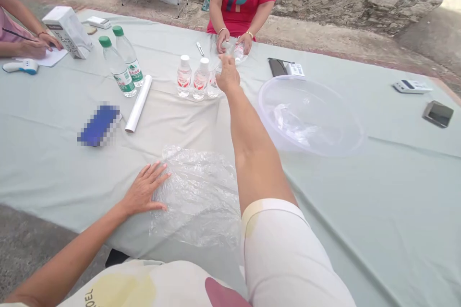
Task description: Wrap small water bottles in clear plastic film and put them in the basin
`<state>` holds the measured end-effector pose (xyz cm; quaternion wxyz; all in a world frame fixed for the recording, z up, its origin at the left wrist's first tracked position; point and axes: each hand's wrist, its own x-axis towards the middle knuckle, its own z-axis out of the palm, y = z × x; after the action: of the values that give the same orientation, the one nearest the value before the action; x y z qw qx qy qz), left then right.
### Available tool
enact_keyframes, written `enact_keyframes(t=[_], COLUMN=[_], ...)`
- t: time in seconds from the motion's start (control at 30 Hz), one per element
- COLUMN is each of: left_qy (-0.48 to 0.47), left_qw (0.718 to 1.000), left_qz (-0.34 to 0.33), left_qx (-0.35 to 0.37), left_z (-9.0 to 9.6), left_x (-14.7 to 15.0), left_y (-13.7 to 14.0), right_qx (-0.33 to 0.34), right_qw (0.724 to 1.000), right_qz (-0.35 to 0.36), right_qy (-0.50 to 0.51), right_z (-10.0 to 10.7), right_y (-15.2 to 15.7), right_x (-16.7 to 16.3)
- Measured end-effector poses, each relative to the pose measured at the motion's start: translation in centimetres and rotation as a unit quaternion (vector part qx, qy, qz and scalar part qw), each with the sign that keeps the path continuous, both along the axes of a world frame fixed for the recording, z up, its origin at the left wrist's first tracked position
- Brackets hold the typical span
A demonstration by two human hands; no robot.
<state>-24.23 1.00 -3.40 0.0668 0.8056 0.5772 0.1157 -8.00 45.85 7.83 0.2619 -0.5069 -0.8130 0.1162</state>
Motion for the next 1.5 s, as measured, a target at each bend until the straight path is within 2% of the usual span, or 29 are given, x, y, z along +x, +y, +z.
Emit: enact_keyframes(t=[0.1,0.2,0.3,0.4,0.47,0.53,0.67,0.73,0.8,0.87,0.93,1.07,1.23,1.3,1.37,1.43,1.5], left_qy=[-0.013,-0.045,-0.118,-0.217,-0.266,-0.289,-0.283,-0.266,-0.236,-0.192,-0.146,-0.078,-0.040,-0.043,-0.059,-0.094,-0.155], left_qw=[1.000,0.999,0.992,0.973,0.958,0.948,0.939,0.929,0.919,0.915,0.920,0.933,0.938,0.940,0.940,0.937,0.928], left_qz=[0.007,0.012,0.032,0.078,0.105,0.126,0.184,0.233,0.290,0.336,0.356,0.351,0.342,0.333,0.329,0.329,0.332], left_qx=[-0.013,-0.009,0.007,0.024,0.030,0.036,0.070,0.106,0.128,0.111,0.070,0.009,-0.046,-0.060,-0.070,-0.071,-0.068], left_z=[0.2,0.2,0.2,0.1,0.0,0.0,0.9,1.9,2.9,3.6,3.7,2.7,1.9,1.9,1.9,2.1,2.3], left_x=[0.0,0.0,-0.3,-0.8,-1.0,-1.1,-0.5,0.1,1.0,1.9,2.9,4.6,5.8,6.0,6.1,6.2,6.2], left_y=[0.0,0.0,-0.2,-0.4,-0.5,-0.4,-0.6,-1.2,-2.5,-4.3,-6.3,-8.9,-9.2,-9.0,-9.0,-9.0,-9.2], right_qx=[0.003,0.008,0.040,0.056,0.013,-0.066,-0.255,-0.323,-0.360,-0.377,-0.381,-0.353,-0.276,-0.244,-0.246,-0.249,-0.205], right_qw=[0.999,0.997,0.990,0.982,0.973,0.960,0.932,0.917,0.909,0.908,0.911,0.928,0.956,0.963,0.961,0.960,0.970], right_qz=[-0.020,-0.056,-0.065,0.002,0.040,0.062,0.094,0.114,0.129,0.133,0.128,0.116,0.050,0.038,0.047,0.055,0.067], right_qy=[0.027,0.058,0.116,0.182,0.228,0.266,0.238,0.202,0.166,0.127,0.093,0.021,-0.089,-0.108,-0.118,-0.116,-0.107], right_z=[-0.9,-0.9,0.8,3.2,4.2,4.3,2.2,0.8,-0.6,-1.9,-3.1,-5.1,-5.7,-5.6,-5.4,-5.1,-4.6], right_y=[-2.0,-6.0,-12.0,-18.9,-23.2,-26.7,-31.1,-32.2,-32.7,-32.9,-33.0,-33.2,-33.9,-34.2,-34.3,-34.3,-34.3], right_x=[2.2,5.9,9.5,11.7,11.9,11.1,7.3,5.2,3.5,2.0,0.9,-0.6,-0.9,-0.6,-0.1,0.3,0.3])
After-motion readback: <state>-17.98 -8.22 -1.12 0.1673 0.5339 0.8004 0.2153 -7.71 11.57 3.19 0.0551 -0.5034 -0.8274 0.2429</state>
